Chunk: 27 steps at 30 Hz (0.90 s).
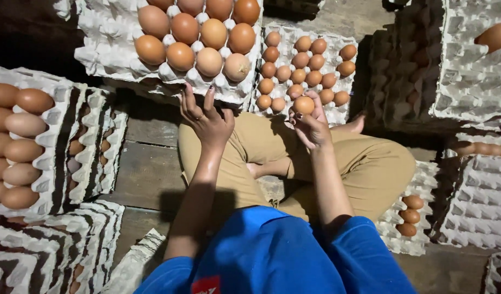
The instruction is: Sorting brown eggs by hand and placing them into cardboard egg trays.
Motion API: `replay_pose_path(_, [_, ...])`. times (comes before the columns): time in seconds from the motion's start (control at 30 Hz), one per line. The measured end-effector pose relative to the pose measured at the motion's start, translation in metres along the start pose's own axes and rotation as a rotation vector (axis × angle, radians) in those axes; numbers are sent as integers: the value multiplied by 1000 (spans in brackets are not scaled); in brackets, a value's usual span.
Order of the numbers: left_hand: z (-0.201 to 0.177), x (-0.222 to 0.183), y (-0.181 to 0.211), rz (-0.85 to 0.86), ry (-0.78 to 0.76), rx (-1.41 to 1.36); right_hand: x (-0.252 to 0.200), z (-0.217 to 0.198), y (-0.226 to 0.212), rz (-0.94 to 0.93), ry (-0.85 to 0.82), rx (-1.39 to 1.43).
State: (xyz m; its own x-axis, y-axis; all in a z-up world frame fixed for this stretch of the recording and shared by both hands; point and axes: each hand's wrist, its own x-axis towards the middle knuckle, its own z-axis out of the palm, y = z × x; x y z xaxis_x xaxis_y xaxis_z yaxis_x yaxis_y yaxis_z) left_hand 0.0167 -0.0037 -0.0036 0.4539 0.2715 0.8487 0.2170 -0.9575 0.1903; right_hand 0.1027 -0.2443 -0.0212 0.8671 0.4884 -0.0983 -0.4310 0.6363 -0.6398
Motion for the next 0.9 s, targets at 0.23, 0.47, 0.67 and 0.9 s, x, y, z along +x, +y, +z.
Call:
replay_pose_path(0.23, [-1, 2, 0, 4, 41, 9, 27, 54, -14, -7, 52, 67])
replay_pose_path(0.47, [-5, -11, 2, -109, -141, -2, 107, 110, -60, -271, -383, -258])
replay_pose_path(0.67, [-3, -11, -1, -103, -139, -2, 111, 132, -59, -282, -472, -214])
replay_pose_path(0.9, [-2, -13, -1, -113, -154, -17, 87, 109, -58, -190, -424, -204])
